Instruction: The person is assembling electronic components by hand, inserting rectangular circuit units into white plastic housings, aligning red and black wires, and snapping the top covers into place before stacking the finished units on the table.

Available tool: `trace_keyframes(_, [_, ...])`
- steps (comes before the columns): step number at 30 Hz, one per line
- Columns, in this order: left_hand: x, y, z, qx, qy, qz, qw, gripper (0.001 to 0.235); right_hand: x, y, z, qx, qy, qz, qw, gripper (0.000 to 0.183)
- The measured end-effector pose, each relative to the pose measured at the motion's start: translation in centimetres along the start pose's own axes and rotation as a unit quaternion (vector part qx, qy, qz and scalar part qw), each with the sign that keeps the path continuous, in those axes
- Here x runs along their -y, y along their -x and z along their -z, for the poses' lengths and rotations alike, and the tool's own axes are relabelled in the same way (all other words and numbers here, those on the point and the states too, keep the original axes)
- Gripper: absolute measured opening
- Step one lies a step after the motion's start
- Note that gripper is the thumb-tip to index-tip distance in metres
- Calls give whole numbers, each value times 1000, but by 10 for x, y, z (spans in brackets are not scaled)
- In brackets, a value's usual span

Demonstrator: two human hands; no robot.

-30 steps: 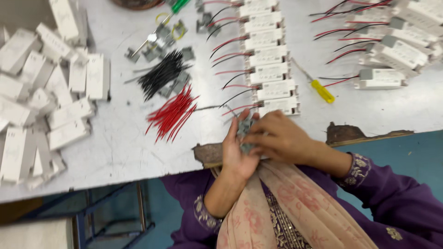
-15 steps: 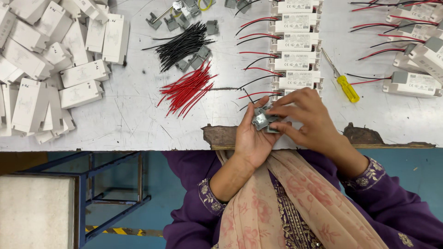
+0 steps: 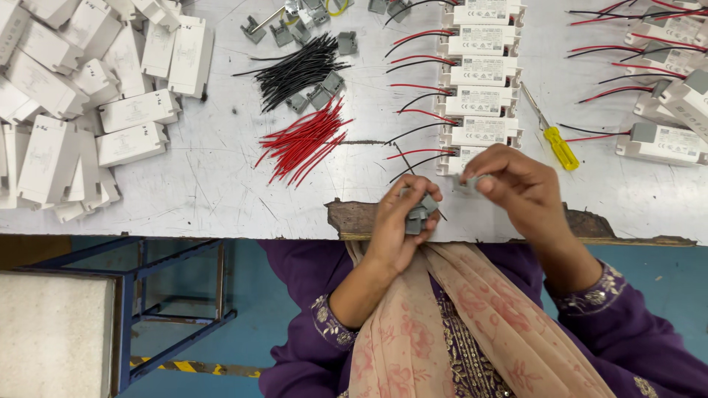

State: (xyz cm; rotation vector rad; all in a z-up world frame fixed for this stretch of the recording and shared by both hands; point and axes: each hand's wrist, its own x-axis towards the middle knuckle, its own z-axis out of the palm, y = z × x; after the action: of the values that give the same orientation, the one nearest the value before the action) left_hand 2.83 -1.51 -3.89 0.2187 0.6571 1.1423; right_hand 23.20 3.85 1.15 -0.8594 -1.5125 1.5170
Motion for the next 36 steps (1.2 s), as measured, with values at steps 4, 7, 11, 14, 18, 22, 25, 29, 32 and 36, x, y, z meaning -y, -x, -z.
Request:
trace_keyframes(4, [-13, 12, -14, 7, -343, -129, 930, 23, -24, 19, 10, -11, -84, -147, 985, 14])
trace_keyframes(7, [-15, 7, -15, 52, -421, -250, 870, 20, -39, 25, 1, -47, -63, -179, 981, 16])
trace_keyframes(11, [-8, -8, -4, 34, -365, -147, 919, 21, -29, 24, -13, -124, 63, -99, 985, 30])
trace_keyframes(14, [-9, -16, -3, 12, -256, -20, 967, 24, -15, 17, -16, -53, 129, 47, 989, 32])
trace_keyframes(18, [-13, -19, -11, 29, -210, 40, 976, 29, -10, 8, -18, -75, 289, 128, 946, 35])
trace_keyframes(22, [-35, -20, -31, 56, -347, -65, 934, 29, -10, 5, -3, -97, 279, 143, 945, 34])
trace_keyframes(25, [-61, -18, -48, 50, -516, -246, 819, 25, -16, 0, 8, -148, 183, 76, 969, 31])
trace_keyframes(29, [-78, -30, -66, -30, -644, -316, 697, 23, -26, -19, 19, -139, 143, 4, 980, 35])
trace_keyframes(32, [-76, -40, -58, -48, -727, -321, 605, 22, -31, -27, 16, -112, 200, 37, 973, 34])
trace_keyframes(36, [-64, -36, -32, -32, -758, -296, 581, 19, -24, -18, 12, -95, 258, 15, 961, 35])
